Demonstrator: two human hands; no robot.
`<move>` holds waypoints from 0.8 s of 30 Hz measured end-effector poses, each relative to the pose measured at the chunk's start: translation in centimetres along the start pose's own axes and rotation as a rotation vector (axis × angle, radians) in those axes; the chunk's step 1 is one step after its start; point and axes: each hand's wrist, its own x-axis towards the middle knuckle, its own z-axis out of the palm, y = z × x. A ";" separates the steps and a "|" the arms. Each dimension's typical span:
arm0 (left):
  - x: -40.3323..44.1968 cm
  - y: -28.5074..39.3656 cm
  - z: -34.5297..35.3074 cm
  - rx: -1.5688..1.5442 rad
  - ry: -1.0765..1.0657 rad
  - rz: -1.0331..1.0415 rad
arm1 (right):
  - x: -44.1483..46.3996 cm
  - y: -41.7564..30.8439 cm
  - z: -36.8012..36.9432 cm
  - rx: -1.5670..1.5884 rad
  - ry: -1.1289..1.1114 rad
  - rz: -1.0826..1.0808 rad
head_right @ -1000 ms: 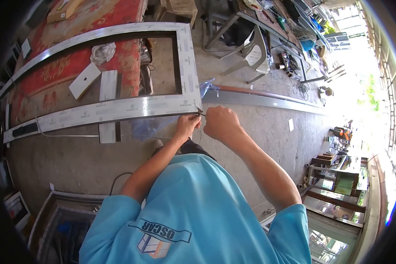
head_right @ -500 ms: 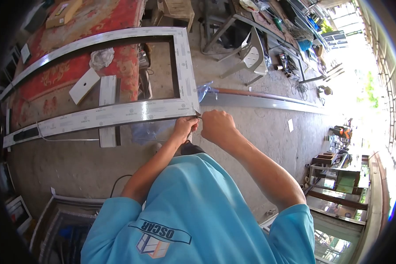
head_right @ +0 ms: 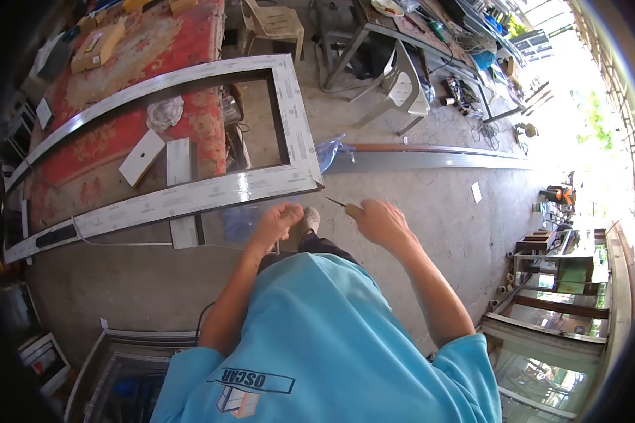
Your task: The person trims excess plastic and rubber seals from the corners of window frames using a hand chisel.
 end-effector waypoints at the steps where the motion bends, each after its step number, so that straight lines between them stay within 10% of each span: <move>1: -0.3 1.3 -0.3 0.064 0.074 0.086 | -0.5 1.4 0.4 0.063 -0.048 0.094; 7: 4.7 6.5 -2.6 0.647 0.478 0.462 | -2.5 7.7 3.5 0.993 -0.343 0.223; 15: 8.8 6.9 -1.6 1.432 0.737 0.432 | 0.8 5.7 3.2 0.627 0.021 -0.033; 24: 10.5 8.9 1.0 1.577 0.591 -0.005 | 4.8 7.4 5.7 0.766 0.160 -0.350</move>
